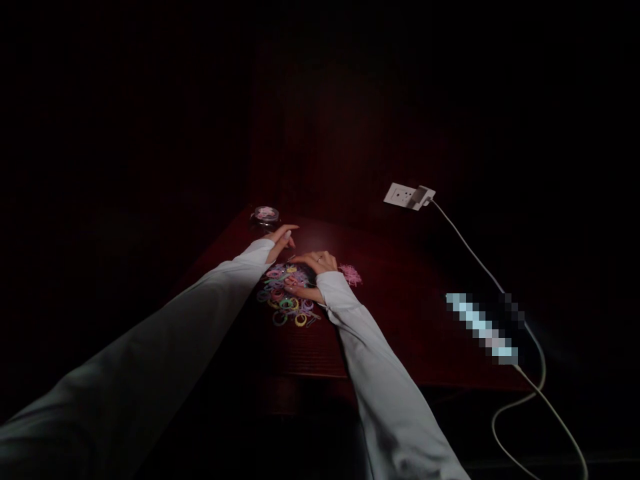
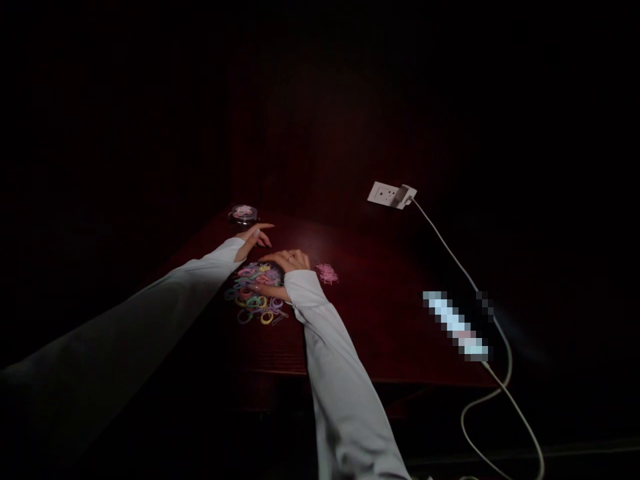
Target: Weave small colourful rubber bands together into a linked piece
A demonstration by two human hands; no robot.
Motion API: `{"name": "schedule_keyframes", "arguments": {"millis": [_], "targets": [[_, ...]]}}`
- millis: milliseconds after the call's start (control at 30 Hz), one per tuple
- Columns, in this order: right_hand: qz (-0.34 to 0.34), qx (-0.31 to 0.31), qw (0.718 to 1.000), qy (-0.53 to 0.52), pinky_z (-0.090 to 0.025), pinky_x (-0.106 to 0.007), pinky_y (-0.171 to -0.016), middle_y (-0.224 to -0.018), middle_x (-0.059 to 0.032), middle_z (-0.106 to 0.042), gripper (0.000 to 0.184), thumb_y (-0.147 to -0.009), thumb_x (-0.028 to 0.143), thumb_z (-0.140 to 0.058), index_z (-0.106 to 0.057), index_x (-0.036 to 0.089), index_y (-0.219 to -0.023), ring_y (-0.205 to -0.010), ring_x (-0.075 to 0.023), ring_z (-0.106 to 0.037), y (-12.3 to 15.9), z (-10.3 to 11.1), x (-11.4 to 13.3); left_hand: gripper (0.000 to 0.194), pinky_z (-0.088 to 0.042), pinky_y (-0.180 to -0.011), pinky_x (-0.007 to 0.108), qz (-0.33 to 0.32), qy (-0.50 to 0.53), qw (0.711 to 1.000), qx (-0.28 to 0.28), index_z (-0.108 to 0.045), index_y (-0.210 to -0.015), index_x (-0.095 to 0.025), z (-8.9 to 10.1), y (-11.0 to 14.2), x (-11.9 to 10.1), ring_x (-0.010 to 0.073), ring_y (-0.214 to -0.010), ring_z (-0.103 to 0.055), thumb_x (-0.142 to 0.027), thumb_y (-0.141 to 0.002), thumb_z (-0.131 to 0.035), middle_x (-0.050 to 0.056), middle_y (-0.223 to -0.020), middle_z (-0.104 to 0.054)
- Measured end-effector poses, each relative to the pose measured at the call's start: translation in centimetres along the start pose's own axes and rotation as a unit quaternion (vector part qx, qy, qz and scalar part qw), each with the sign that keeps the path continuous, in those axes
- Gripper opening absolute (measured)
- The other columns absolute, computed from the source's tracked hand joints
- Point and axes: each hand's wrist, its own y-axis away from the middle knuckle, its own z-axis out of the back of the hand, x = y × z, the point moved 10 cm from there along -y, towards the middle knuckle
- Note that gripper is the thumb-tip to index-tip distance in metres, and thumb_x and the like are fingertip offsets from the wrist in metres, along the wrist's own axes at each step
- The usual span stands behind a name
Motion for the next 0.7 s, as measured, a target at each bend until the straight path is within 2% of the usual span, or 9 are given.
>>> {"name": "schedule_keyframes", "arguments": {"millis": [100, 167, 267, 400, 533, 700], "targets": [[0.037, 0.004, 0.999, -0.009, -0.035, -0.051, -0.126, -0.149, -0.0074, -0.072, 0.089, -0.069, 0.054, -0.102, -0.07, 0.035, -0.15, -0.141, -0.0354, -0.053, 1.2, -0.1, 1.9, 0.066, -0.056, -0.09, 0.034, 0.031, -0.048, 0.997, -0.058, -0.068, -0.143, -0.024, 1.1, 0.2, 0.1, 0.0232, -0.095, -0.076, -0.065, -0.112, -0.026, 0.005, -0.099, -0.082], [0.068, 0.009, 0.998, -0.01, -0.033, -0.052, -0.129, -0.158, -0.0079, -0.067, 0.092, -0.073, 0.054, -0.099, -0.065, 0.034, -0.157, -0.149, -0.0358, -0.05, 2.0, 0.1, 3.1, 0.065, -0.055, -0.088, 0.034, 0.049, -0.072, 0.993, -0.08, -0.071, -0.135, -0.025, 1.4, 0.5, -0.1, 0.0234, -0.093, -0.075, -0.065, -0.112, -0.025, 0.004, -0.095, -0.082], [0.087, 0.027, 0.996, -0.01, -0.036, -0.053, -0.129, -0.161, -0.0079, -0.065, 0.085, -0.08, 0.047, -0.094, -0.064, 0.034, -0.158, -0.15, -0.0347, -0.051, 2.8, 0.2, 3.7, 0.062, -0.054, -0.086, 0.033, 0.072, -0.078, 0.991, -0.084, -0.069, -0.137, -0.027, 1.3, 0.8, -0.2, 0.0223, -0.088, -0.074, -0.065, -0.112, -0.027, 0.001, -0.088, -0.081], [0.055, 0.037, 0.998, -0.021, -0.041, -0.05, -0.126, -0.157, -0.0067, -0.069, 0.073, -0.083, 0.039, -0.09, -0.068, 0.035, -0.153, -0.144, -0.0315, -0.059, 2.9, 0.0, 2.7, 0.059, -0.055, -0.085, 0.031, 0.106, -0.043, 0.99, -0.084, -0.063, -0.146, -0.028, 1.7, 1.0, -0.1, 0.0213, -0.081, -0.074, -0.065, -0.112, -0.032, -0.001, -0.084, -0.081], [0.016, 0.029, 0.999, -0.033, -0.047, -0.044, -0.12, -0.147, -0.0053, -0.075, 0.055, -0.088, 0.034, -0.086, -0.075, 0.032, -0.142, -0.133, -0.0272, -0.068, 2.5, -0.6, 1.1, 0.055, -0.054, -0.082, 0.03, 0.102, -0.047, 0.992, -0.064, -0.066, -0.142, -0.028, 1.8, 1.4, -0.9, 0.0209, -0.081, -0.075, -0.063, -0.112, -0.036, -0.001, -0.084, -0.081], [-0.008, 0.016, 0.999, -0.038, -0.051, -0.042, -0.116, -0.133, -0.006, -0.081, 0.036, -0.093, 0.029, -0.08, -0.08, 0.029, -0.129, -0.124, -0.0252, -0.072, 1.7, -1.2, -0.6, 0.051, -0.053, -0.079, 0.031, 0.091, -0.064, 0.993, -0.042, -0.071, -0.133, -0.028, 1.5, 1.9, -1.9, 0.0208, -0.078, -0.073, -0.059, -0.112, -0.036, -0.001, -0.085, -0.081]]}}
